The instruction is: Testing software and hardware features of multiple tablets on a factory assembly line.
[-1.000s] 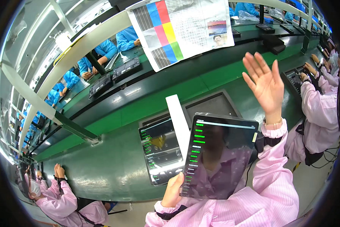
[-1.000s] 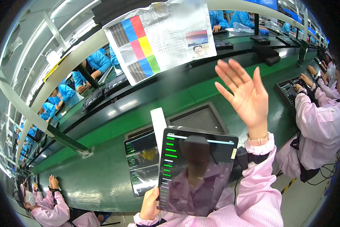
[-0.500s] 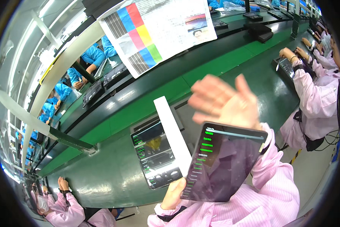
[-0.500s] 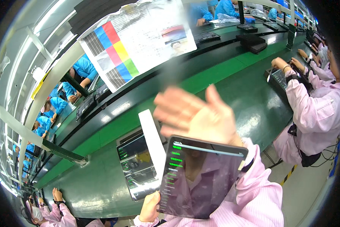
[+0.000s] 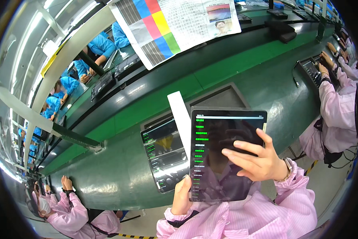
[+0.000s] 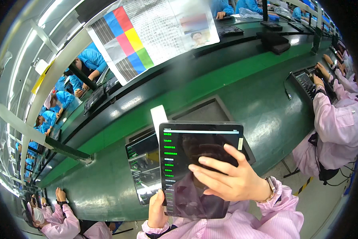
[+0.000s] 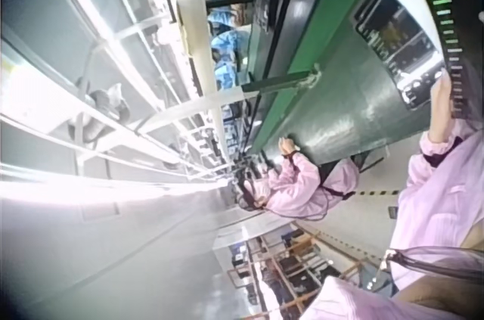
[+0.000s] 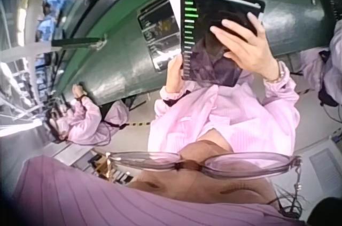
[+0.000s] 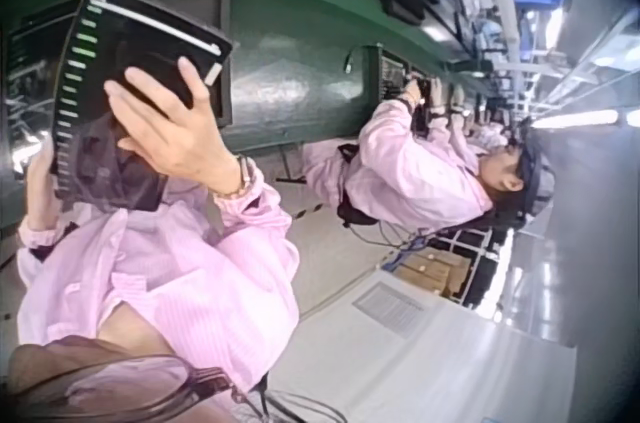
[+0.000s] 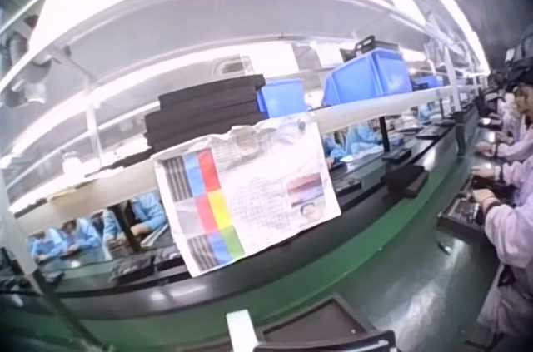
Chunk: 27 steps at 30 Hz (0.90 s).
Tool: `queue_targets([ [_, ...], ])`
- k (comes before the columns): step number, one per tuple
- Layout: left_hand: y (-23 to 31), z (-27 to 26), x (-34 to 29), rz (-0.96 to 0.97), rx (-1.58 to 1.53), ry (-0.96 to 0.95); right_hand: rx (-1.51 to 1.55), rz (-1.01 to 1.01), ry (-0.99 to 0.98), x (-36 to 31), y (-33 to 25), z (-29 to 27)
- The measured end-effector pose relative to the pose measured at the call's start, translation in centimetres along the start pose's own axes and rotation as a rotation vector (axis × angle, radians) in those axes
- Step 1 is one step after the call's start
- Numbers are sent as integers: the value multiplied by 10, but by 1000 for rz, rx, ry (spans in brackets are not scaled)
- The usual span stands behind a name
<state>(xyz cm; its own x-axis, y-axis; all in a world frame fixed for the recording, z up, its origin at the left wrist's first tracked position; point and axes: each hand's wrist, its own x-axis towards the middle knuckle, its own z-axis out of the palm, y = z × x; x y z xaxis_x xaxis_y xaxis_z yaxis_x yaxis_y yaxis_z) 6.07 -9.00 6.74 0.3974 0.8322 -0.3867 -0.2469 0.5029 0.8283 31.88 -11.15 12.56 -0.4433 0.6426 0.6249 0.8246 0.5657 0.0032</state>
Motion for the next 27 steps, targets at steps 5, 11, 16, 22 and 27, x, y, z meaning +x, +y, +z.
queue_targets([
  [5, 1, 4, -1, 23, 11, 21, 37, 170, 9, -2, 7, 5],
  [11, -4, 19, 7, 34, -83, 96, 854, 829, 456, -37, 7, 23],
  [16, -21, 35, 29, 59, -116, 181, 1647, 1207, 392, -61, -10, 54],
  [22, -40, 25, 37, 126, 521, -110, 1552, 1319, 324, -89, 36, 78],
  [27, -13, 33, 4, 432, 1033, -170, 1071, 1201, 182, -75, 86, 96],
])
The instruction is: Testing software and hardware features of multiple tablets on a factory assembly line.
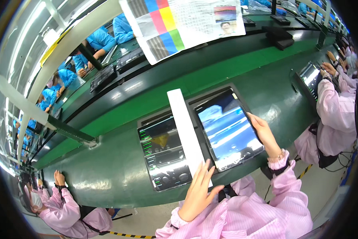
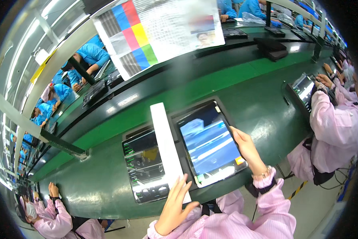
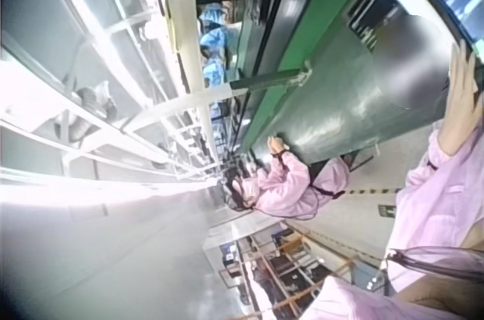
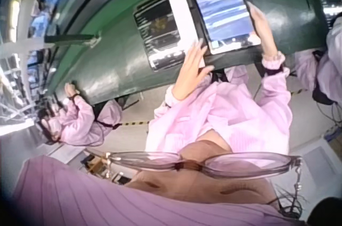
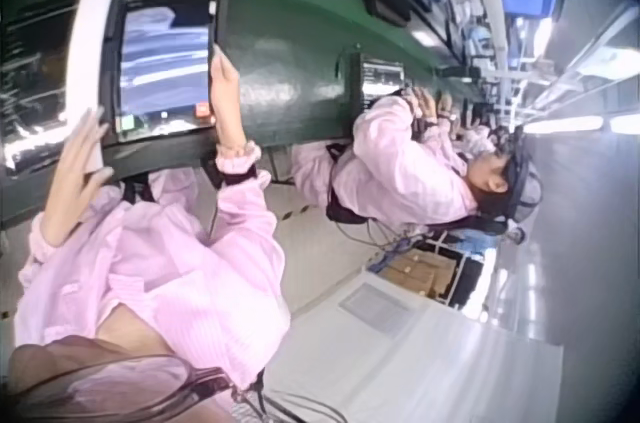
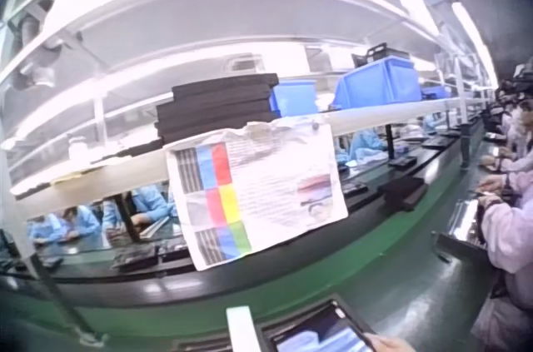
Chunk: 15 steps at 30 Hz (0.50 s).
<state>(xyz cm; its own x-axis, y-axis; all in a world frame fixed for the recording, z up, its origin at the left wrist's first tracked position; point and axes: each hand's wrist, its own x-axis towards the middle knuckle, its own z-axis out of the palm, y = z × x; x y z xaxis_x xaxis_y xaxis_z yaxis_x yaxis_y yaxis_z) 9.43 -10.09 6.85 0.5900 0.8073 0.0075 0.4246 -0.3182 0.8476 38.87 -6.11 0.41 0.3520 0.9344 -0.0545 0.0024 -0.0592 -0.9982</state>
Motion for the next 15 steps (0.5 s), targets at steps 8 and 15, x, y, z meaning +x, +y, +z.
queue_targets([
  [8, -18, 4, -5, 186, 547, 70, -576, -566, 75, -37, -64, 34],
  [15, 4, 40, 17, 486, 160, 155, 257, 59, -361, -77, -33, 69],
])
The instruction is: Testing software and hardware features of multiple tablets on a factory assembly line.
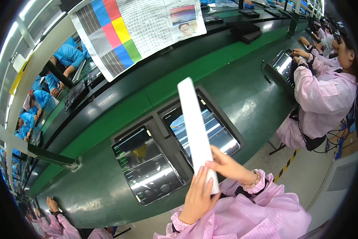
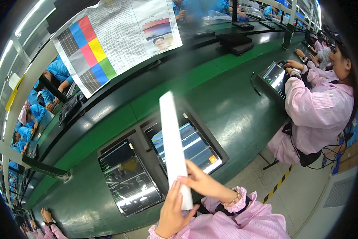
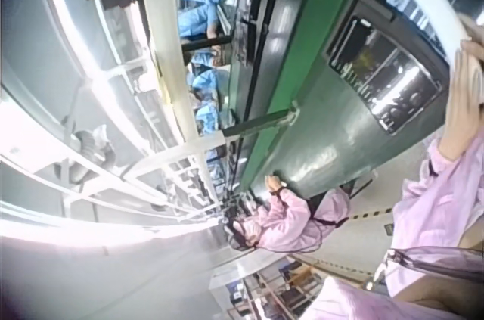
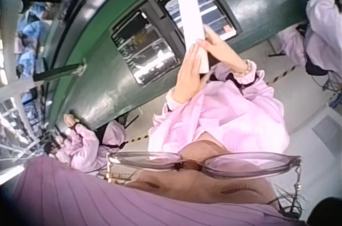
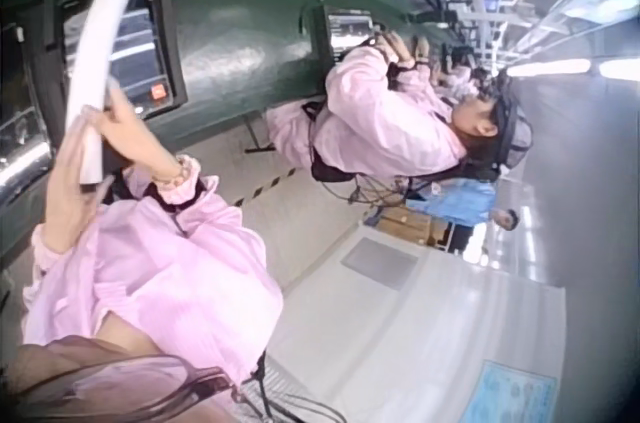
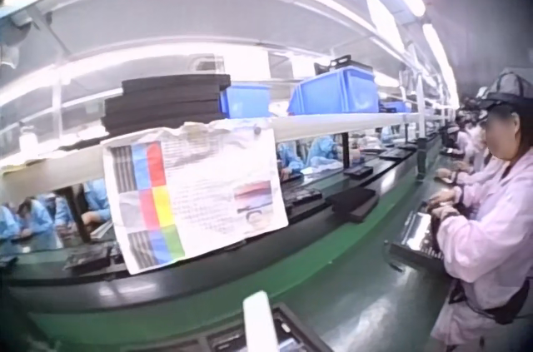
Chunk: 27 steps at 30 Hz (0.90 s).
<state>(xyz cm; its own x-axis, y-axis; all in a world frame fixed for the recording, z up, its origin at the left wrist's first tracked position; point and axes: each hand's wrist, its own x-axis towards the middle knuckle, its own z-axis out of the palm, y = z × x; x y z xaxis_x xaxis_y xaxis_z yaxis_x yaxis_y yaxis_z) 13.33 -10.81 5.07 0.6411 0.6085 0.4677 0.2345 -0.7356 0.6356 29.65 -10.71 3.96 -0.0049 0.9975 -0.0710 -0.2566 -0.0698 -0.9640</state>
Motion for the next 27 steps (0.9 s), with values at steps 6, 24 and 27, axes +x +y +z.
queue_targets([
  [6, -1, 0, -1, -41, 40, -140, -368, 23, 434, -23, -6, -57],
  [24, -25, -9, 0, -119, 346, -183, -812, 42, 492, -7, -17, -127],
  [27, -26, -9, 1, -120, 356, -189, -861, 70, 487, -8, -26, -119],
])
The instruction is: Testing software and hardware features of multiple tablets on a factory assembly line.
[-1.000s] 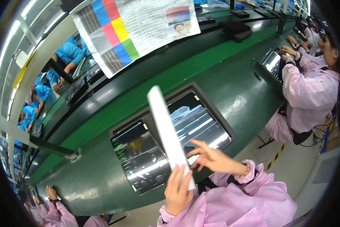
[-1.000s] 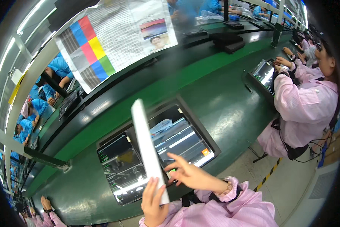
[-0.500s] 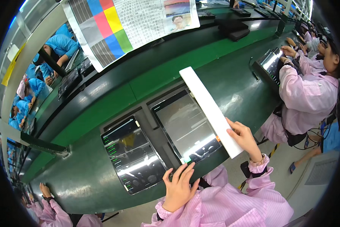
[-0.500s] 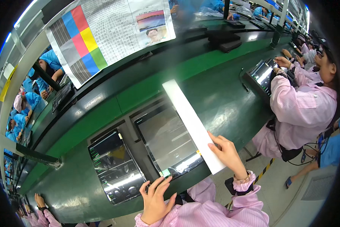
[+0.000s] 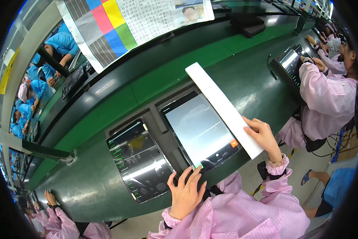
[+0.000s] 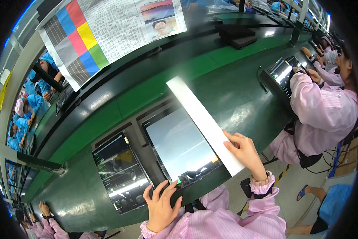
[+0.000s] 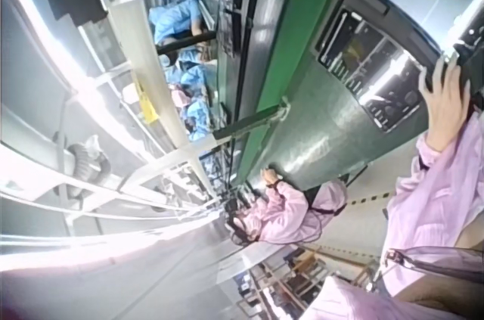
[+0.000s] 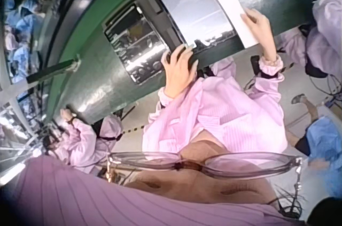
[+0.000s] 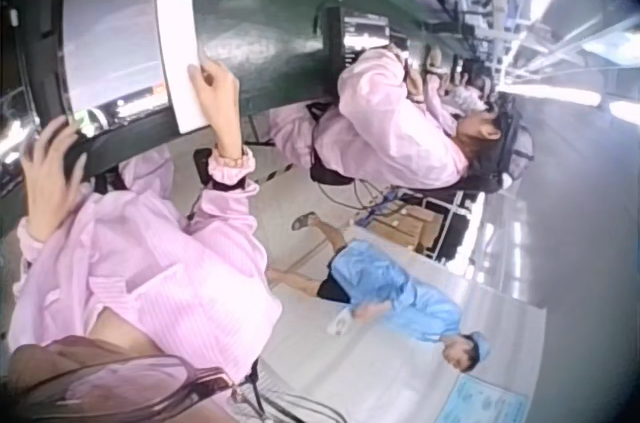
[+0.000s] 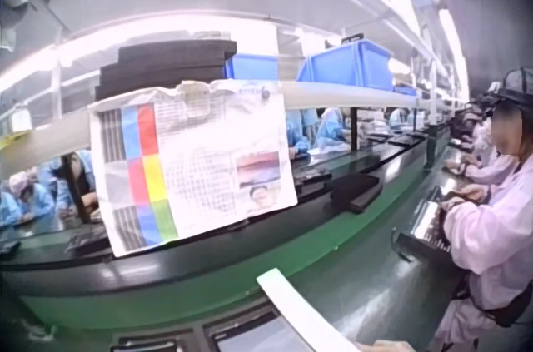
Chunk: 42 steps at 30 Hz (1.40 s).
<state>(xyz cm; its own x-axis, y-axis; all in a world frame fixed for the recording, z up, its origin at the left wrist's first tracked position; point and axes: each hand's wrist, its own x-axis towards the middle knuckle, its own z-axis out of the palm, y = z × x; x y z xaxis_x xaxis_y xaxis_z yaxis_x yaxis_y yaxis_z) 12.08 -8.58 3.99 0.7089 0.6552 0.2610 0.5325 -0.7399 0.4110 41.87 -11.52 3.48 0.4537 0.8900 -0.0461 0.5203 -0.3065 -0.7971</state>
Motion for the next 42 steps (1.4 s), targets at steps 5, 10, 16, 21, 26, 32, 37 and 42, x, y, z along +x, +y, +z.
queue_targets([
  [5, 1, 1, 2, -24, 33, -37, -6, 1, 0, -6, -1, 1],
  [10, 0, -4, 7, -59, 15, -16, 20, 12, -7, -4, 3, 2],
  [16, -9, -9, 11, -137, 56, 22, 41, 31, -13, -5, 4, 3],
  [21, -10, -8, 11, -148, 77, 22, 110, 44, -23, -7, 4, 7],
  [26, -7, -6, 11, -154, 69, 6, 152, 35, -35, -5, 14, 8],
  [32, -5, 1, 17, -152, 68, -21, 163, 47, -34, -5, 18, 5],
  [37, -5, 0, 15, -148, 86, -59, 521, 161, -10, -10, 19, 8],
  [42, -18, 10, 9, -106, 190, -41, 905, 247, 45, -21, 31, 20],
])
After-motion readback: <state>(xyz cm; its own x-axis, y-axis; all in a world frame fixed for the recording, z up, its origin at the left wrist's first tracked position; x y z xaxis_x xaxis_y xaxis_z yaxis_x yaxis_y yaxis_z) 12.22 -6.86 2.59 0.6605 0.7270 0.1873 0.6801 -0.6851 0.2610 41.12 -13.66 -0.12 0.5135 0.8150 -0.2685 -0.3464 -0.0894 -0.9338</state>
